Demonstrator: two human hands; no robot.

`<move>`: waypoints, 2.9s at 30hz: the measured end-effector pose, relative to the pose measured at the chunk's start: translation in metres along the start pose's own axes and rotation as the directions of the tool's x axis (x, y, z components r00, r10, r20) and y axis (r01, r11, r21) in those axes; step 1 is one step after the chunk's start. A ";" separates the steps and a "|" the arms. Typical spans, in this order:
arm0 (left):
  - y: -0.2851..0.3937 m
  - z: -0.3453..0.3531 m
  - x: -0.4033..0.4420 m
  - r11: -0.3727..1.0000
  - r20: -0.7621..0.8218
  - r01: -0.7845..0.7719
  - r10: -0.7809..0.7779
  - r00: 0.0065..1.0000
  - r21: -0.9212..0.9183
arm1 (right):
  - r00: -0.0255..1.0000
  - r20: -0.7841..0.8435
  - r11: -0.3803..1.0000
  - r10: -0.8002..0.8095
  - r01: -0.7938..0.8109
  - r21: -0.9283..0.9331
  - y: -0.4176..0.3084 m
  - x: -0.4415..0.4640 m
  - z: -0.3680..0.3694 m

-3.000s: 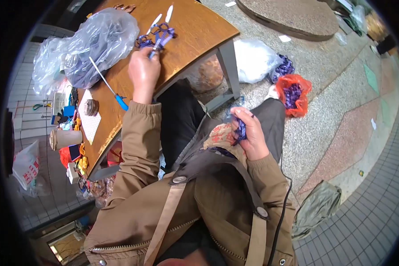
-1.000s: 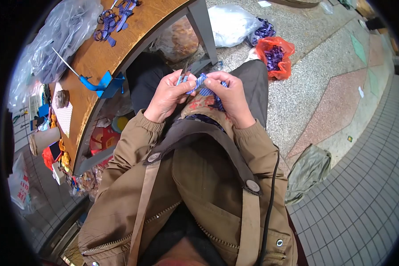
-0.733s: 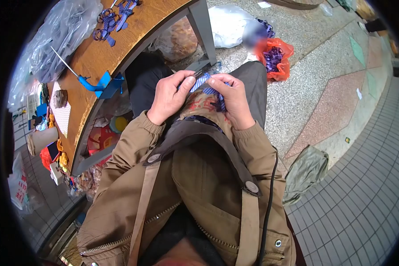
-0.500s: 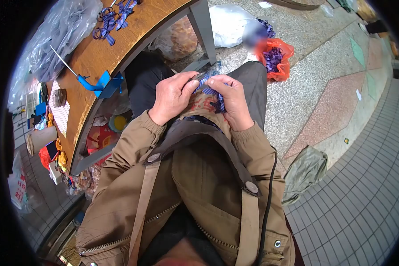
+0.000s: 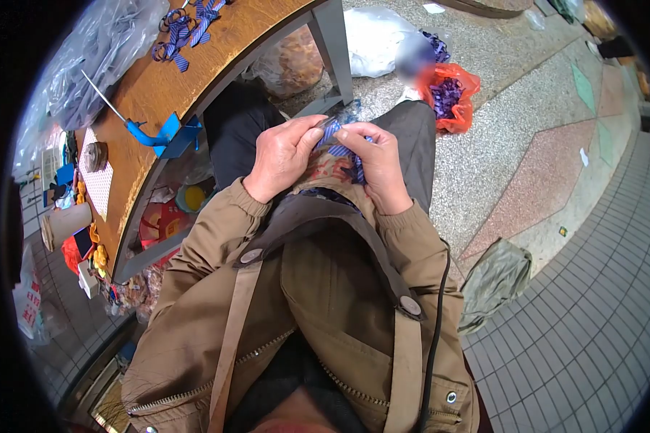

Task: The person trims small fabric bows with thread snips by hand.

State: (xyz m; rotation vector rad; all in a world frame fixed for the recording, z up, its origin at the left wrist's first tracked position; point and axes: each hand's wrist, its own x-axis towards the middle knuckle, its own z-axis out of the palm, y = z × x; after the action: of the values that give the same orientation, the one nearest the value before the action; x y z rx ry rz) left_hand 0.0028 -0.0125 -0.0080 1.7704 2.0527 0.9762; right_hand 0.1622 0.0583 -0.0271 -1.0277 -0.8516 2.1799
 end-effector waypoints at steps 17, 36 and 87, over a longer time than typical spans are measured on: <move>0.002 -0.004 -0.001 0.972 0.153 0.183 -0.161 0.975 -0.147 | 1.000 0.016 1.000 -0.014 0.014 0.002 0.003 0.000 -0.001; -0.004 0.009 -0.004 0.984 0.088 0.073 -0.059 0.994 -0.163 | 0.900 0.436 0.555 0.004 -0.365 0.748 0.018 0.026 -0.027; -0.014 -0.002 0.004 0.909 0.141 0.305 -0.275 0.951 -0.283 | 0.981 0.175 0.930 0.082 -0.139 0.340 0.003 0.013 -0.011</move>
State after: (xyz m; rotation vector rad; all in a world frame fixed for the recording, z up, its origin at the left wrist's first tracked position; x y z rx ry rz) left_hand -0.0103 -0.0103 -0.0142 1.2875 1.9132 1.0237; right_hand 0.1638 0.0690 -0.0406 -0.7482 -0.4502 2.4216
